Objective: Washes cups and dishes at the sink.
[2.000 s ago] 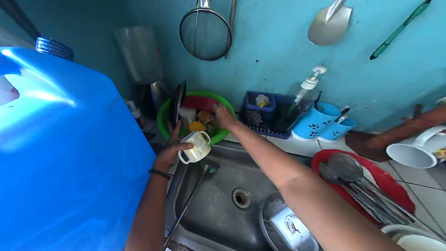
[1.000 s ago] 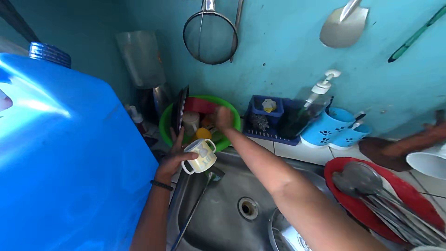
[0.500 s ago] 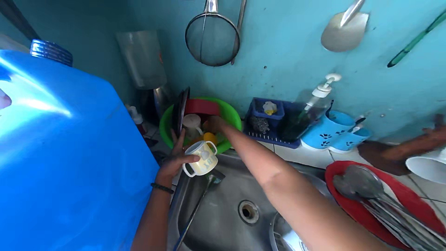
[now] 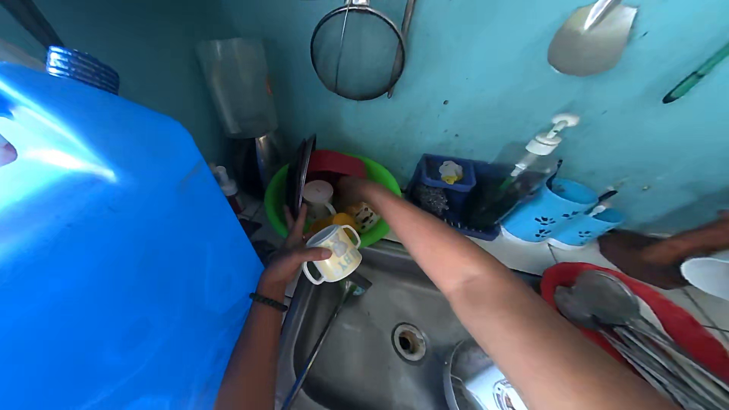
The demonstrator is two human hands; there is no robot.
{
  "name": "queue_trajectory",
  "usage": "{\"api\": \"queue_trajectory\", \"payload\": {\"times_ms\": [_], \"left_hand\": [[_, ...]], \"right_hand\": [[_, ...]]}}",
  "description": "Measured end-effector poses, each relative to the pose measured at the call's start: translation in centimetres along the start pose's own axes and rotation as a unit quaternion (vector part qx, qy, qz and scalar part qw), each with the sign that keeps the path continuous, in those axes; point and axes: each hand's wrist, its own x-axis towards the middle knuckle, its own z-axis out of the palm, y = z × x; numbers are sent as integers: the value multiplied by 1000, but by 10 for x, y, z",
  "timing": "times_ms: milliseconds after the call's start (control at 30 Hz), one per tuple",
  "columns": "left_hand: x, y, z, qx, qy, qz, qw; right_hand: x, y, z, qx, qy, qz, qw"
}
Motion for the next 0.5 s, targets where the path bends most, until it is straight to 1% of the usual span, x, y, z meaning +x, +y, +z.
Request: {"api": "queue_trajectory", "payload": {"times_ms": [100, 167, 200, 333, 500], "left_hand": [[1, 0, 0, 7, -4, -1, 1000], [1, 0, 0, 10, 0, -1, 1000], [1, 0, 0, 10, -3, -2, 1000], [3, 0, -1, 10, -6, 1, 1000], [2, 0, -1, 10, -3, 3, 1000]], "right_hand": [[-14, 6, -16, -8, -40, -84, 996], [-25, 7, -23, -30, -61, -91, 993], [-29, 11, -23, -32, -57, -93, 994], [-29, 33, -11, -7, 26, -130, 991], [-20, 42, 4, 1, 64, -135, 989]]}}
